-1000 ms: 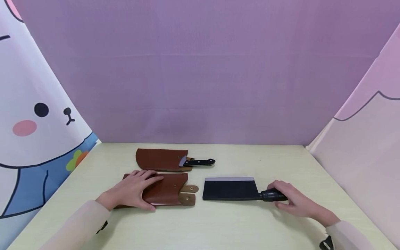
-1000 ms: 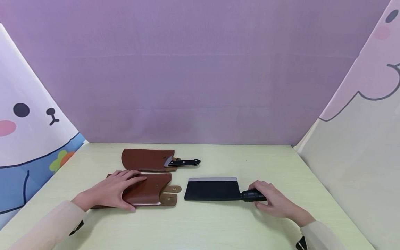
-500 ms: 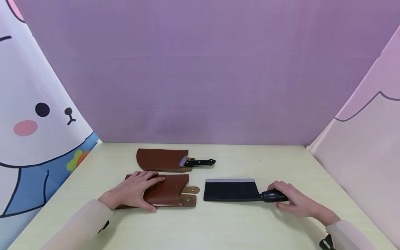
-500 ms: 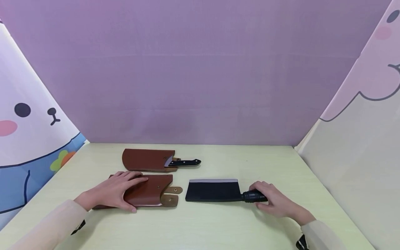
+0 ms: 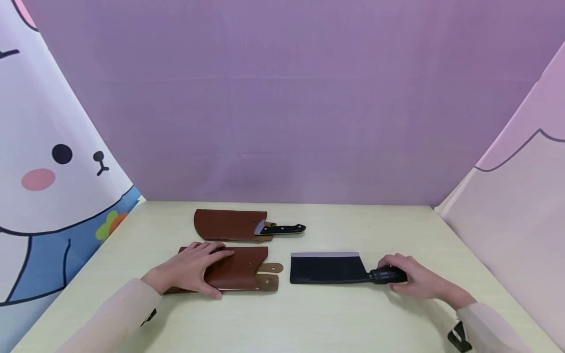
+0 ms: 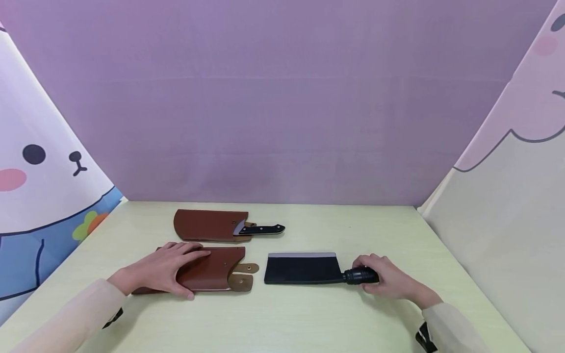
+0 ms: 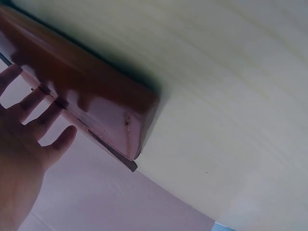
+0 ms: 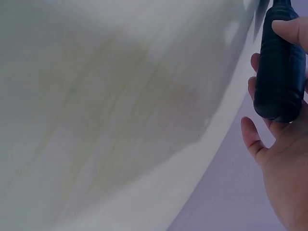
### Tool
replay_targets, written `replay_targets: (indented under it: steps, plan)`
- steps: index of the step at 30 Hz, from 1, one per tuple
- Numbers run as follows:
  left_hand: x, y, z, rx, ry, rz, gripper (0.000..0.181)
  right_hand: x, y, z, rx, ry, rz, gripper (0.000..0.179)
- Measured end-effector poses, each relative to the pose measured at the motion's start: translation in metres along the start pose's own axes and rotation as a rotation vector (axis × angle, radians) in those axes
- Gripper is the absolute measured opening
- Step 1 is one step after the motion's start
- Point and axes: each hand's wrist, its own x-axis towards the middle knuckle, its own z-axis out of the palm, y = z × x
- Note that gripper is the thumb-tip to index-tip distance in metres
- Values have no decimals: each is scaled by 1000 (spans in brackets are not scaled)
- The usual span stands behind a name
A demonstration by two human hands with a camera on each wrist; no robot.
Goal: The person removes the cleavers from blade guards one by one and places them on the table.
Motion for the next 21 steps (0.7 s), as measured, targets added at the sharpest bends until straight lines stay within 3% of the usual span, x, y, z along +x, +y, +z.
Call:
replay_targets:
  steps: [21]
  plan:
    - [1,5,-6,-48,-82,-32,99,-1,9,5,37,-39,-7,45]
